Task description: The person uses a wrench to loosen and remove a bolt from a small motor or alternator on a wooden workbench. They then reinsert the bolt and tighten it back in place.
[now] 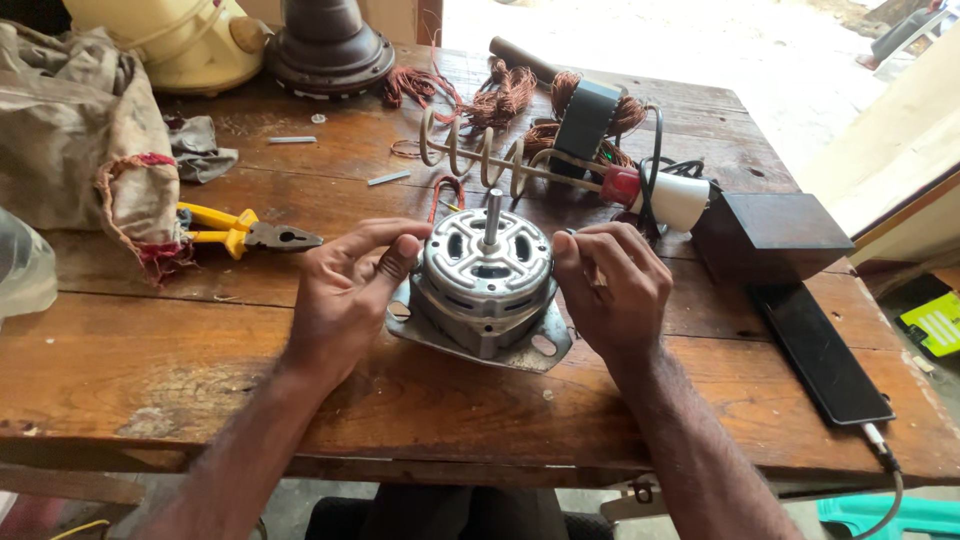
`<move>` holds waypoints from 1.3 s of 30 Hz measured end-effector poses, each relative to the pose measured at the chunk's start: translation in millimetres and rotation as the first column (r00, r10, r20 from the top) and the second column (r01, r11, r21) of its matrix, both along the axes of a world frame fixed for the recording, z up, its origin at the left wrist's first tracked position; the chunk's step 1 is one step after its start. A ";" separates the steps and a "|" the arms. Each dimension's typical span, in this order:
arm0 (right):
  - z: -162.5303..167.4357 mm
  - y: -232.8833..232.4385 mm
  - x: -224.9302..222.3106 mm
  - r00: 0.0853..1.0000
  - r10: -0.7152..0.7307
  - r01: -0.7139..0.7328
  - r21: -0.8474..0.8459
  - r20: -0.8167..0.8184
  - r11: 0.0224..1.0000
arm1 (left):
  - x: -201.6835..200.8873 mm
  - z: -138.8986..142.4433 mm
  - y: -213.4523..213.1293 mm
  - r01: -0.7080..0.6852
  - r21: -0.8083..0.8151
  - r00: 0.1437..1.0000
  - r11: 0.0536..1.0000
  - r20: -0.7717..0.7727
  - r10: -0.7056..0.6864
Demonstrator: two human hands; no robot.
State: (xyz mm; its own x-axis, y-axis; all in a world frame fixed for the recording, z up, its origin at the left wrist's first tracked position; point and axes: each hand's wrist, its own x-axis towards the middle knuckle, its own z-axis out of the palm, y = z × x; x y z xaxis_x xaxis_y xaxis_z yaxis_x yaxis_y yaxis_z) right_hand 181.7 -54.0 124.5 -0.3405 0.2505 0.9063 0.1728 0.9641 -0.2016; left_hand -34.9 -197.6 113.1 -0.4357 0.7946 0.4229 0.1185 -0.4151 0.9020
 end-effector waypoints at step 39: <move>9.9 -6.7 10.4 0.996 -0.064 0.068 0.076 -0.059 0.995 | 92.9 8.8 6.5 -0.215 0.422 0.011 0.881 -0.901 0.434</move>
State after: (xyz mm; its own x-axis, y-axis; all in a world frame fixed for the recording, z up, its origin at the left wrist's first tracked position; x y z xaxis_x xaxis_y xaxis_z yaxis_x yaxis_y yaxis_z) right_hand 192.1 -60.7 134.4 -0.2730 0.1987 0.9413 0.2269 0.9641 -0.1377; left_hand 58.0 -191.1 121.9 0.2379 0.5909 0.7709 0.9713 -0.1439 -0.1894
